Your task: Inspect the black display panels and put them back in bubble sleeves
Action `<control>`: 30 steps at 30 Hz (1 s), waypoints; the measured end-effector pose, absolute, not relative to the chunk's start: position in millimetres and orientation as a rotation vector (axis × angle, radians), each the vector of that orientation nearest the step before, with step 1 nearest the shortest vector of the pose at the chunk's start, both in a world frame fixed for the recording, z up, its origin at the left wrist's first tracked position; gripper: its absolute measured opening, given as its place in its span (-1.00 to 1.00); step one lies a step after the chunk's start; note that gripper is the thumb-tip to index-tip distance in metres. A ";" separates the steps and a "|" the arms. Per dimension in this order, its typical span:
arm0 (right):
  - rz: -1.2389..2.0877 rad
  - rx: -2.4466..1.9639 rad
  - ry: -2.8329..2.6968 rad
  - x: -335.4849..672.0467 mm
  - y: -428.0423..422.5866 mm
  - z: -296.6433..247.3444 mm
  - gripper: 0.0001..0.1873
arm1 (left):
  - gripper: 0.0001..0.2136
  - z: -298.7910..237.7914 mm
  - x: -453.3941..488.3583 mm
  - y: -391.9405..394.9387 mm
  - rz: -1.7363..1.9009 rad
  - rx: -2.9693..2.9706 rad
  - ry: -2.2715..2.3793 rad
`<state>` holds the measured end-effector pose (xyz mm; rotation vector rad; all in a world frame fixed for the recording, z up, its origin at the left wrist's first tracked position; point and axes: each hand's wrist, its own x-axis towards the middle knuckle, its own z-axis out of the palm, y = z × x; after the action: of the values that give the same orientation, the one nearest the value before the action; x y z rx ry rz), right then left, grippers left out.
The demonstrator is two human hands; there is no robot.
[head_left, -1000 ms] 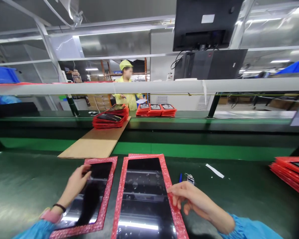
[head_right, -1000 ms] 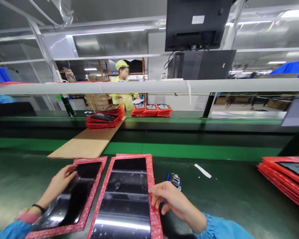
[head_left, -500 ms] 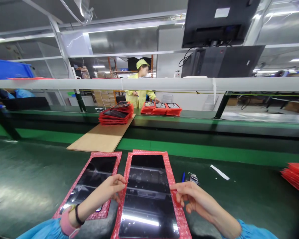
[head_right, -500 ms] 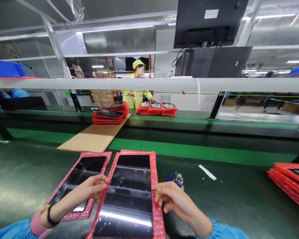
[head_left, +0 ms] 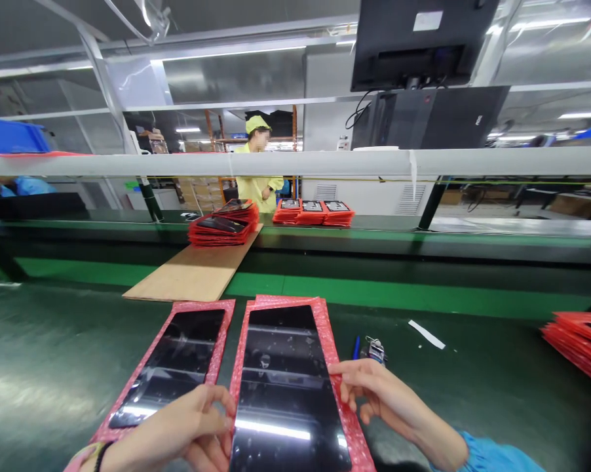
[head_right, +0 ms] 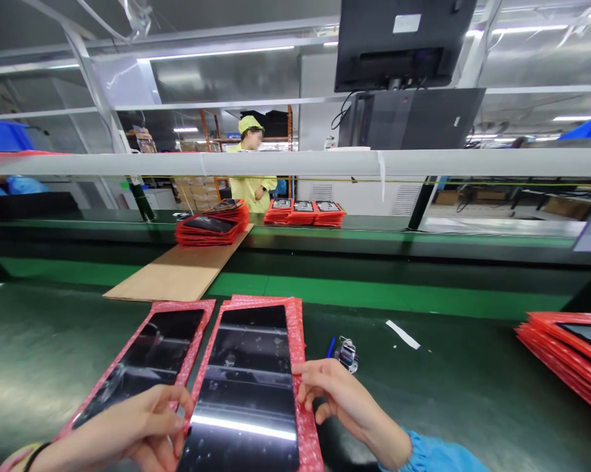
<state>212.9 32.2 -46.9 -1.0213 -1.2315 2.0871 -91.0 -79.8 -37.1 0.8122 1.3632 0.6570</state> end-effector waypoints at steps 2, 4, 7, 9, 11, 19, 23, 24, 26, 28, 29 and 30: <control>2.096 -1.003 -1.227 214.2 33.0 -50.1 -0.67 | -0.64 -38.2 -87.6 -89.2 0.664 0.787 1.351; 2.112 -0.984 -1.220 215.3 33.9 -53.1 -0.69 | -0.67 -37.9 -85.1 -97.2 0.694 0.765 1.337; 2.123 -0.965 -1.221 216.1 34.5 -55.2 -0.71 | -0.69 -37.5 -83.1 -104.6 0.739 0.759 1.303; 2.117 -0.968 -1.220 216.1 34.2 -54.7 -0.71 | -0.66 -39.2 -82.1 -106.2 0.760 0.768 1.264; 2.114 -0.978 -1.216 215.6 33.4 -53.2 -0.70 | -0.60 -42.7 -80.7 -105.3 0.769 0.778 1.241; 2.110 -1.012 -1.169 214.6 29.9 -50.3 -0.70 | -0.48 -56.9 -75.5 -79.0 0.746 0.887 1.381; 2.119 -0.974 -1.178 216.4 30.4 -50.3 -0.70 | -0.58 -56.2 -68.8 -74.2 0.938 0.997 1.390; 2.139 -0.949 -1.197 216.9 30.7 -50.3 -0.70 | -0.60 -54.4 -66.4 -74.7 0.997 0.988 1.387; 2.183 -0.900 -1.235 217.5 31.1 -50.0 -0.68 | -0.55 -48.8 -62.2 -75.6 1.128 0.897 1.361; 2.191 -0.865 -1.245 217.9 32.0 -48.0 -0.66 | -0.45 -40.7 -60.6 -73.3 1.247 0.785 1.285; 2.179 -0.840 -1.235 218.0 33.0 -46.0 -0.66 | -0.43 -36.1 -61.4 -70.2 1.280 0.743 1.241; 2.162 -0.804 -1.218 218.0 34.7 -43.3 -0.67 | -0.42 -31.3 -63.5 -65.8 1.292 0.717 1.212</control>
<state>218.0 34.7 -43.3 -0.8044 -1.2184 2.1624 -63.5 -65.8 -31.3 0.7170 1.2116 1.2919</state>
